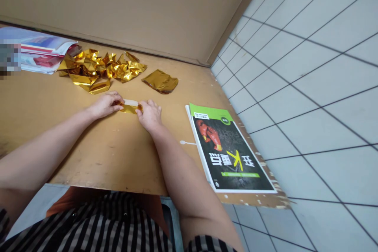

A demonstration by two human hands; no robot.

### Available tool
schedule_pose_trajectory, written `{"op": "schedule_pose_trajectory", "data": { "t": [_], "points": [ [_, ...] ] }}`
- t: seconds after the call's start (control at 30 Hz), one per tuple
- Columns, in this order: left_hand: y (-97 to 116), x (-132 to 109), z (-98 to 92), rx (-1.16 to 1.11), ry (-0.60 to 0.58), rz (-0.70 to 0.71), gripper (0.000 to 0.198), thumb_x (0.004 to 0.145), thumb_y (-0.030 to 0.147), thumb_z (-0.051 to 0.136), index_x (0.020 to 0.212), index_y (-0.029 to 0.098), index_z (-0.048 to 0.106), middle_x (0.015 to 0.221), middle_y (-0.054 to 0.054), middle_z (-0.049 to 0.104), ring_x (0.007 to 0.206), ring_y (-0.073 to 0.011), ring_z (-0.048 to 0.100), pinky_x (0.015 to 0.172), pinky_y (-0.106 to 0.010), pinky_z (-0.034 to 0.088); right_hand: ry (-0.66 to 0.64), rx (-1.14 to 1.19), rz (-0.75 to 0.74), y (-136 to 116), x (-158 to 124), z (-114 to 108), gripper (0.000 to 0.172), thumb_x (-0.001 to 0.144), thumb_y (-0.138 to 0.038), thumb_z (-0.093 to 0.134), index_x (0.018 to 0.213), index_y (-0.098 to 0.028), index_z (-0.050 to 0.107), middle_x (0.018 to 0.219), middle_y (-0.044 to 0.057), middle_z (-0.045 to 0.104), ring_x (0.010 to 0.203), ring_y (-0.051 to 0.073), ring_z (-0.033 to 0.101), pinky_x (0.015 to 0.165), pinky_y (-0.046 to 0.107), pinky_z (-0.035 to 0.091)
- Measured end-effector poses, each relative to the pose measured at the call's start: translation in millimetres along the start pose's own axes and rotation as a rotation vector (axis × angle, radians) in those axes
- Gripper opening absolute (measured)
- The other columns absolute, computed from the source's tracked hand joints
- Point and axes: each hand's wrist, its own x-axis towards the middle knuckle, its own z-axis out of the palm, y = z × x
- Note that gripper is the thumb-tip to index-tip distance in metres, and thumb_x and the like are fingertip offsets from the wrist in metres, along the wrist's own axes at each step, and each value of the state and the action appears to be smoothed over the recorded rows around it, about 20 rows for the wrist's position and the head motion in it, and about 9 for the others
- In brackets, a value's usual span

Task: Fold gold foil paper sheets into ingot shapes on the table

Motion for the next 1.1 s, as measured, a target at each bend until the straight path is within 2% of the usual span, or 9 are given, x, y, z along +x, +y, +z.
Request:
{"op": "schedule_pose_trajectory", "data": {
  "t": [0.3,0.57,0.93,1.1],
  "points": [
    [-3.8,0.6,2.6,0.011,0.031,0.045,0.008,0.081,0.022,0.067,0.088,0.02,0.071,0.088,-0.002,0.063,0.083,-0.0164,0.061,0.08,-0.029,0.049,-0.01,-0.051,-0.034,-2.8,-3.6,-2.1,0.028,0.093,-0.029,0.05,0.11,-0.028,0.072,0.105,0.01,0.062,0.097,0.025,0.053,0.082,0.038,0.037],
    [-9.9,4.2,8.5,0.008,0.079,0.07,0.009,0.081,0.016,0.065,0.084,0.02,0.072,0.086,-0.003,0.065,0.082,-0.0166,0.063,0.08,-0.029,0.051,-0.026,-0.051,-0.026,-8.5,-0.4,-4.8,0.028,0.092,-0.02,0.05,0.105,-0.024,0.075,0.106,0.011,0.064,0.1,0.026,0.053,0.084,0.038,0.037],
    [-8.9,6.8,8.7,0.007,0.085,0.089,0.014,0.079,0.01,0.061,0.078,0.019,0.072,0.083,-0.003,0.066,0.081,-0.0167,0.064,0.078,-0.028,0.051,0.037,0.059,-0.061,3.9,7.8,2.6,0.026,0.09,-0.021,0.052,0.093,-0.028,0.076,0.099,0.009,0.064,0.1,0.027,0.052,0.084,0.042,0.037],
    [-8.1,8.3,6.6,0.02,0.067,0.047,0.012,0.079,0.013,0.062,0.082,0.019,0.072,0.088,-0.004,0.066,0.087,-0.0189,0.063,0.083,-0.032,0.051,0.042,0.049,-0.049,5.7,11.9,3.6,0.022,0.088,-0.022,0.054,0.097,-0.026,0.074,0.105,0.01,0.064,0.104,0.029,0.051,0.086,0.044,0.038]
  ]
}}
